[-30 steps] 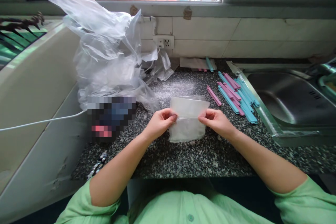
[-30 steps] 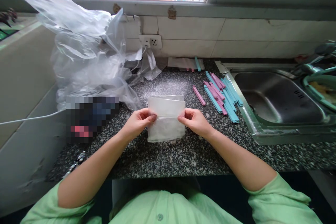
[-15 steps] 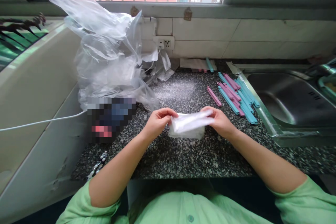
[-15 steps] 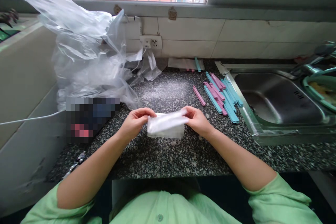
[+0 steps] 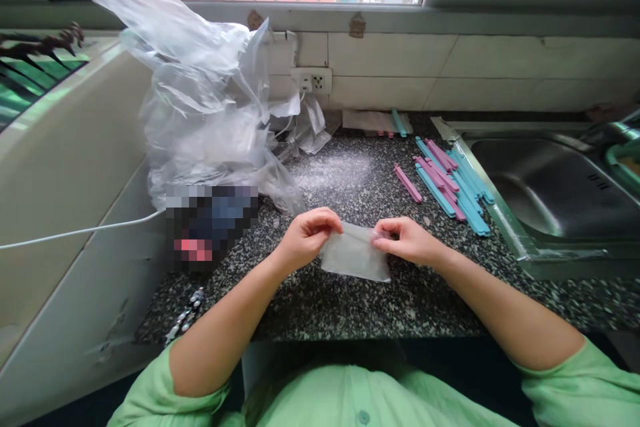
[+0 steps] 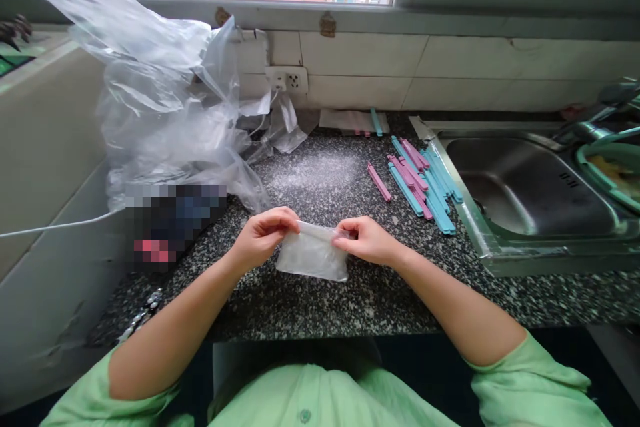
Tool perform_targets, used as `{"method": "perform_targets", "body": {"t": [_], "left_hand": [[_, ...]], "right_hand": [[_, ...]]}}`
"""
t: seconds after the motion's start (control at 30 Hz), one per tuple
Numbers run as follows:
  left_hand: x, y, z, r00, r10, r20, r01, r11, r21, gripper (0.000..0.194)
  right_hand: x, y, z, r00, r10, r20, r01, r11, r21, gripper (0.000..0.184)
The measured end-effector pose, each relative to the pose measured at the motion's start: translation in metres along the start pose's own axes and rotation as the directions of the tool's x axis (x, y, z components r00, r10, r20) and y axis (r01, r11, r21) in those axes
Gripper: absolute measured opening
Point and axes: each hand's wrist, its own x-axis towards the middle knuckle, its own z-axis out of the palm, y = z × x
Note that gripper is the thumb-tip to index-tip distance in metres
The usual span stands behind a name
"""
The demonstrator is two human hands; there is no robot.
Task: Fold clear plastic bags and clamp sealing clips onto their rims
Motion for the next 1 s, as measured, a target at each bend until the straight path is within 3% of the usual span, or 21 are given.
{"method": "perform_targets", "body": {"t": [0.1,0.17,0.23,0.33,0.53,0.67,0.73,0.9,1.0], "left_hand": [[-0.001,0.001,-0.001,0.996,-0.038,-0.082,0.036,0.999,-0.034,0.013],[-0.001,0.001,-0.002,0.989,-0.091,-0.120,0.081,0.993,-0.083,0.023],[-0.001,-0.001,-0.002,0.986,-0.142,-0.083,0.136,0.988,-0.076,0.032],[0.001,-0.005,-0.002,0.977,-0.211,-0.029,0.212,0.977,0.024,0.029],[0.002,-0.004,-0.003,0.981,-0.184,-0.067,0.186,0.982,0.020,0.029],[0.000,0.001,0.002,0.970,-0.226,0.090,0.225,0.974,0.021,0.029],[-0.001,0.002,0.004,0.965,-0.235,0.114,0.237,0.972,0.002,0.030],[0.000,0.000,0.000,0.970,-0.244,-0.004,0.243,0.968,-0.068,0.033],[0.001,-0.001,-0.003,0.969,-0.248,-0.002,0.247,0.967,-0.069,0.032]], "right_hand": [[-0.001,-0.003,0.001,0.997,-0.048,-0.068,0.043,0.996,-0.073,0.021],[-0.001,-0.003,0.001,0.992,-0.065,-0.109,0.058,0.996,-0.066,0.021],[0.000,-0.002,0.002,0.986,-0.074,-0.152,0.067,0.996,-0.052,0.022],[0.000,0.001,0.003,0.978,-0.070,-0.195,0.064,0.997,-0.041,0.022],[-0.001,-0.002,0.001,0.999,-0.016,-0.050,0.013,0.999,-0.052,0.021],[-0.003,-0.007,0.002,0.996,-0.067,-0.064,0.064,0.996,-0.055,0.023],[-0.004,-0.007,0.006,0.996,-0.082,-0.036,0.079,0.993,-0.084,0.020],[-0.003,0.000,0.011,0.999,-0.050,-0.010,0.049,0.996,-0.078,0.035],[-0.002,0.000,0.010,0.998,-0.053,0.039,0.056,0.994,-0.089,0.031]]}}
